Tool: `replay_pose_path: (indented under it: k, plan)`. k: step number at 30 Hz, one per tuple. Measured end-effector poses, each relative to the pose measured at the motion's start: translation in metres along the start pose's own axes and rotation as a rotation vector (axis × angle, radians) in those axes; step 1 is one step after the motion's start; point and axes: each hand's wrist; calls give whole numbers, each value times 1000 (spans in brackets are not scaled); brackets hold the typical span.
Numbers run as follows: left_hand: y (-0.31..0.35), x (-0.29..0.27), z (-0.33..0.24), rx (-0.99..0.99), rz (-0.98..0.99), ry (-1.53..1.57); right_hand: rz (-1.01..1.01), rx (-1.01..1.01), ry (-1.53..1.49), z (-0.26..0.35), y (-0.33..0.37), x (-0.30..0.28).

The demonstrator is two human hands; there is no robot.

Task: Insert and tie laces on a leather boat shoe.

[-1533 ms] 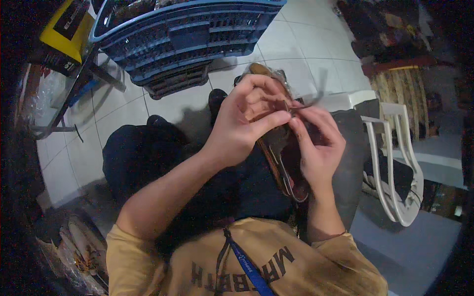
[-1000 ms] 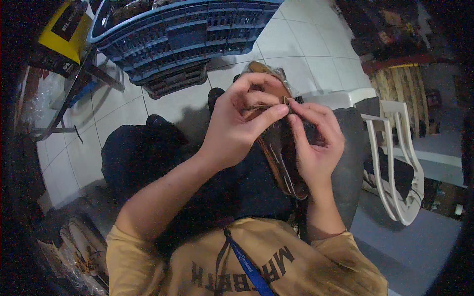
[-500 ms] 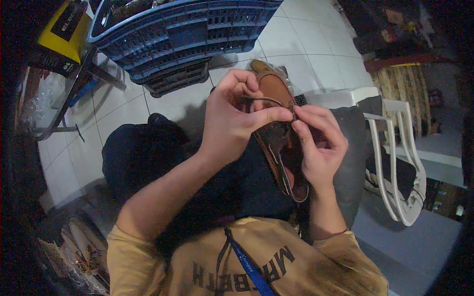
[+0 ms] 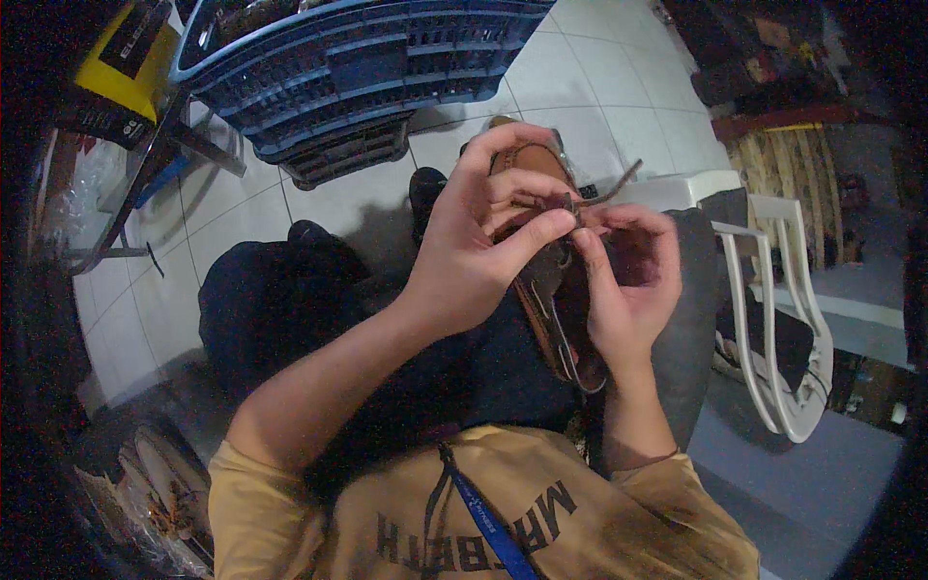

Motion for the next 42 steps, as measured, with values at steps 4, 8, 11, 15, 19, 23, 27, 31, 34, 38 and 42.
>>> replay_pose_path:
  k: [4,8,11,15,19,23,27,31,34,38,42]
  plan:
    - [-1,-1,3,26,18,25,-13,85,-110,0,-4,0]
    - [0,-3,6,28,-11,11,106,-175,93,0,-6,-2]
    - [0,-4,1,-24,-26,33,87,-204,159,5,-8,-1]
    - [3,0,-9,-3,-54,-84,63,-228,171,3,-9,0]
    - [5,5,-7,96,-74,-135,101,-248,255,6,-8,0]
    - [3,-4,-14,-45,-60,-90,62,-214,170,1,-9,1]
    - [0,-5,-10,-20,-3,38,5,-59,65,6,-6,6]
    - [-2,-8,-8,-7,23,43,69,-170,83,0,-4,-1]
    - [-3,-9,-8,-4,31,93,88,-201,58,0,-3,-1]
    - [-4,-14,-11,-120,39,91,79,-227,23,4,-2,-1]
    - [2,-15,-16,-83,-79,-117,75,-259,48,6,-3,0]
Point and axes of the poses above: each hand's wrist, its own y-axis away from the middle knuckle, its own x-axis out of the palm, z = x × y, and after that the axes turned 8 degrees about -x, right-handed
